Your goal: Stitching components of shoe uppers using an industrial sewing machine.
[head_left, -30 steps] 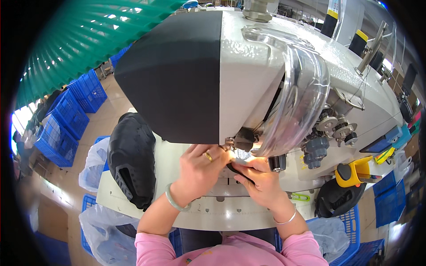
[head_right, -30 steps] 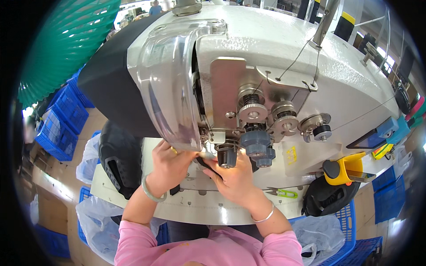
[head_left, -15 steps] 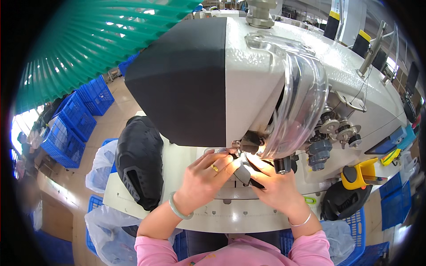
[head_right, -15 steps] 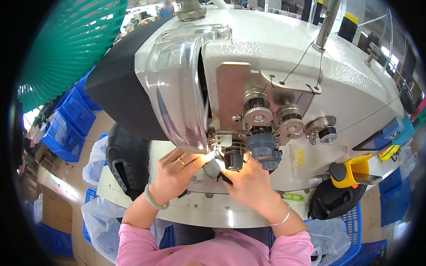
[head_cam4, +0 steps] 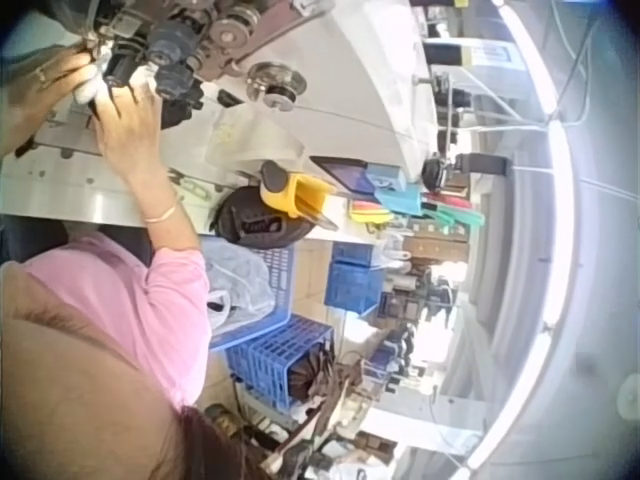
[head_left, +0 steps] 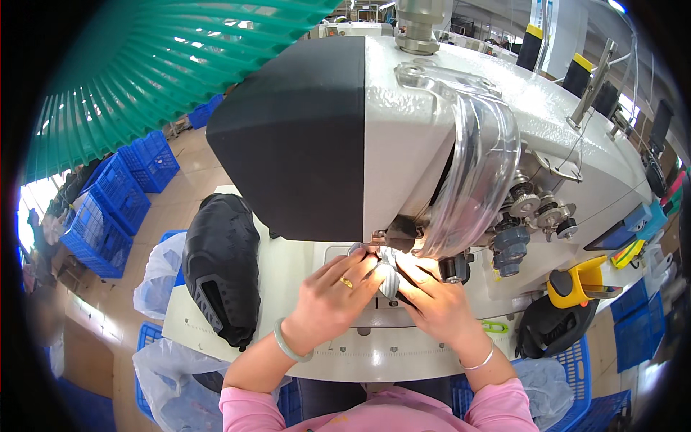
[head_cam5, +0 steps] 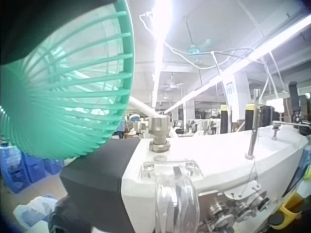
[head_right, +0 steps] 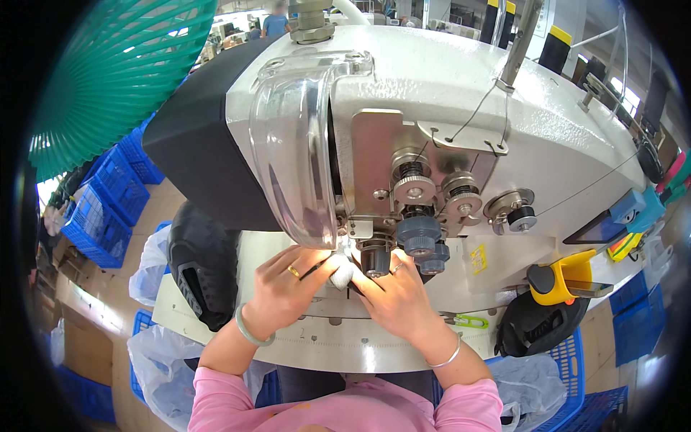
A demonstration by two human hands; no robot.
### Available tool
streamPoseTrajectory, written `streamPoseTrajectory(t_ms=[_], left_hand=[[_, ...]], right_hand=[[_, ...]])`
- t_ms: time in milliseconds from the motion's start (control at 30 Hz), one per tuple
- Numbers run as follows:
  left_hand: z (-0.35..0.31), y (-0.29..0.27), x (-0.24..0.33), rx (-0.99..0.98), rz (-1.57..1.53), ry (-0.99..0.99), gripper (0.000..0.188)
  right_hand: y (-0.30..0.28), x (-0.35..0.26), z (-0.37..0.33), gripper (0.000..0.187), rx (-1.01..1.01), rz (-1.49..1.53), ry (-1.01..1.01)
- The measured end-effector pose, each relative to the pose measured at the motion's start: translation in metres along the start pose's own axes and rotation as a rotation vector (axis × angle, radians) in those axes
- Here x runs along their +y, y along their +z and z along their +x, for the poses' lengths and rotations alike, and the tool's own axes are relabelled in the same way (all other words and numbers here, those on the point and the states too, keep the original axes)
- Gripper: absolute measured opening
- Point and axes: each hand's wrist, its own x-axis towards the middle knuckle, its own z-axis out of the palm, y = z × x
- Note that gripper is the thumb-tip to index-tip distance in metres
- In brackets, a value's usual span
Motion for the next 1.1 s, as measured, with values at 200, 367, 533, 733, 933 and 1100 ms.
streamPoseTrajectory(t_ms=[200,367,533,733,933,1100], left_hand=[[0.003,0.004,0.000,0.062,-0.275,-0.372,0.019],[0.002,0.008,0.014,0.145,-0.037,-0.152,0.029],[-0.001,0.008,0.015,0.119,-0.028,-0.145,0.034],[-0.003,0.008,0.014,0.089,-0.062,-0.156,0.039],[-0.007,0.009,0.015,0.047,-0.077,-0.186,0.040],[-0.004,0.007,0.017,0.065,-0.080,-0.181,0.038]], right_hand=[[0.002,0.001,-0.001,0.047,0.001,0.008,0.001],[0.004,0.000,-0.003,0.045,-0.001,0.021,0.023],[0.004,-0.009,-0.001,0.044,0.009,-0.018,0.024],[0.005,-0.011,-0.002,0.043,0.013,-0.036,0.039],[0.008,-0.019,0.000,0.042,0.034,-0.057,0.076],[-0.003,-0.021,0.000,0.041,0.008,0.047,0.041]])
